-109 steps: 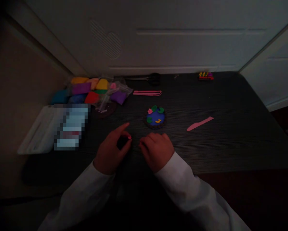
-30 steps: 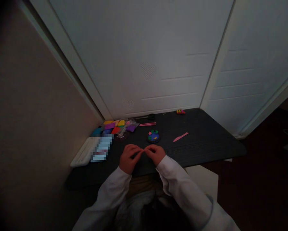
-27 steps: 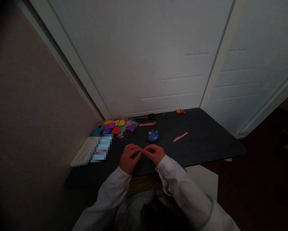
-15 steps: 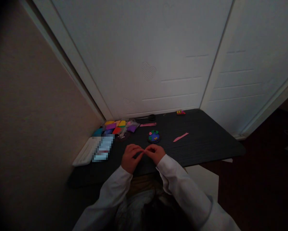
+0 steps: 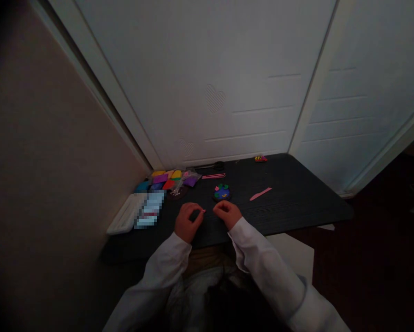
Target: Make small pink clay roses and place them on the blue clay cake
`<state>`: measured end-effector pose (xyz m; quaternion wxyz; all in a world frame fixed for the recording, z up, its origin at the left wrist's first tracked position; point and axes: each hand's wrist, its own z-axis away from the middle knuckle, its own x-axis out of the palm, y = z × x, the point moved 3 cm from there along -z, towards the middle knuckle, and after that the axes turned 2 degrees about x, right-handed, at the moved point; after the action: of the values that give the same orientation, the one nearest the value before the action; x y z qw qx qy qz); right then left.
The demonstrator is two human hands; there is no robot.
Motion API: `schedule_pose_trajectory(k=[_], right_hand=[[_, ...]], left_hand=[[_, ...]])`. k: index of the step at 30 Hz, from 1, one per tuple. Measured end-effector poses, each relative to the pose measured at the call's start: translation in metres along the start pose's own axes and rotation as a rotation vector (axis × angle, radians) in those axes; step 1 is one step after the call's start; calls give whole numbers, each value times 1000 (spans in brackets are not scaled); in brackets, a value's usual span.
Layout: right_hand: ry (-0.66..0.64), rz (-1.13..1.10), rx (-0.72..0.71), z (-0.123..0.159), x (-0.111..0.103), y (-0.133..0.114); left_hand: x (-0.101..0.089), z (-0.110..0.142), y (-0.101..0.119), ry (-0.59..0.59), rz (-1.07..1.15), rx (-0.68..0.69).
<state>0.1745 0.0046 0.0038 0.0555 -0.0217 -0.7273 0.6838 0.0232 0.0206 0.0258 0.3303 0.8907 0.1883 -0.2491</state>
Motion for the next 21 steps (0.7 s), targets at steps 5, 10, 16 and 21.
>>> schedule_pose_trajectory(k=[5,10,16,21], right_hand=[[2,-49,-12,-1,2,6],[13,-65,4,-2,2,7],[-12,-62,42,0,2,3],[-5,-71,57,0,1,4]], left_hand=[[1,0,1,0,19,-12],[1,0,0,3,30,-50],[-4,1,-5,50,31,-153],[-7,3,-16,109,29,-266]])
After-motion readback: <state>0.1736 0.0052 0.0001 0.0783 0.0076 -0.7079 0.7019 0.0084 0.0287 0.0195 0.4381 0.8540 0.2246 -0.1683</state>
